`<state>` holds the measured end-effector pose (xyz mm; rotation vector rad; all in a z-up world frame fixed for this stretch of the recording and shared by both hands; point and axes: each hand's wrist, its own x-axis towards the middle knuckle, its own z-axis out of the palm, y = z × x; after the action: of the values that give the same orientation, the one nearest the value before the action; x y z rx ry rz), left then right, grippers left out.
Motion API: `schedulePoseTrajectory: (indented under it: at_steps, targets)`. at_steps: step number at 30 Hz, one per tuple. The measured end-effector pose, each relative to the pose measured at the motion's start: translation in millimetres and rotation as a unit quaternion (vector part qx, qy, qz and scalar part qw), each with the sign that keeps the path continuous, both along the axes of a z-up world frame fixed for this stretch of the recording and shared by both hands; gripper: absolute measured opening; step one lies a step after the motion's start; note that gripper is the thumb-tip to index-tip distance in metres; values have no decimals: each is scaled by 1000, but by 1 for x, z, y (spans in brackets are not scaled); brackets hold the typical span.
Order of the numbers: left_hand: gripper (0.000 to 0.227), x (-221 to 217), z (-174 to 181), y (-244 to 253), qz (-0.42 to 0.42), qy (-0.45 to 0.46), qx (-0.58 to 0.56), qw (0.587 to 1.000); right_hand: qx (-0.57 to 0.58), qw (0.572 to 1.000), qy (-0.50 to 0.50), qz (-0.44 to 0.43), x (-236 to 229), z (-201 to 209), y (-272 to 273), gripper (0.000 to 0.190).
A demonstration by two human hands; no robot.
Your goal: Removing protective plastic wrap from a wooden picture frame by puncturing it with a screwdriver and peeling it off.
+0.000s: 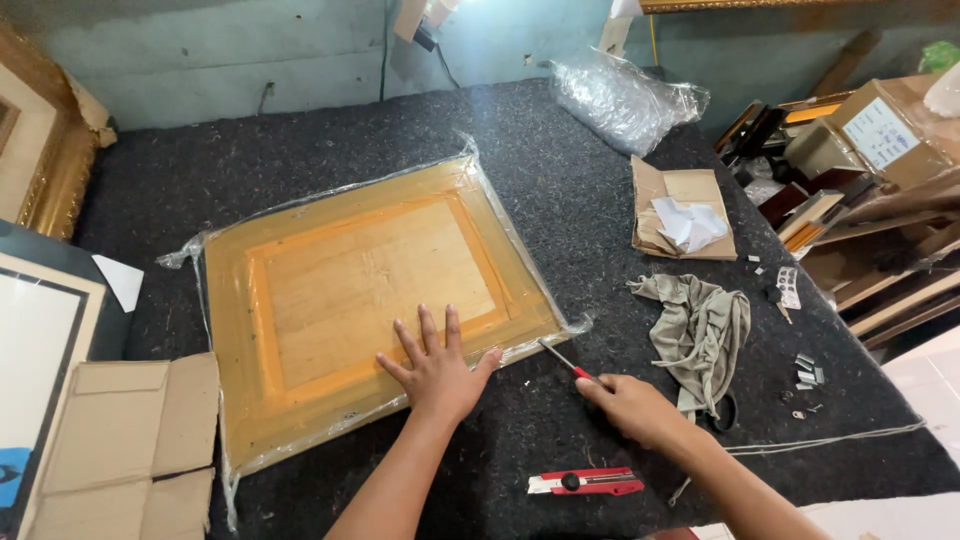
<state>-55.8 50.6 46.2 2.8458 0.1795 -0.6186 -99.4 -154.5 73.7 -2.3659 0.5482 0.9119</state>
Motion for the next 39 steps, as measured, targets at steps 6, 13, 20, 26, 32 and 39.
schedulePoseTrajectory:
  at_steps: [6,13,20,26,32,39]
  targets:
    - [82,-6,-28,-2,-13,-146,49,988,153,985,-18,-78,-2,-14,-18,45]
    - [77,-13,-11,-4,-28,-134,48,989,-100,978,-180,-2,14,-36,-53,42]
    - [78,-13,-19,-4,-30,-177,63,982,-182,869,-407,215,41,-35,-10,29]
    - [77,-13,-19,-3,-24,-184,51,981,-147,804,-426,388,72,-42,9,12]
    - [77,-12,-17,-3,-22,-186,50,981,-131,818,-414,377,91,-58,7,13]
    - [77,-11,-18,-3,-21,-181,46,982,-15,858,-385,340,82,-34,6,11]
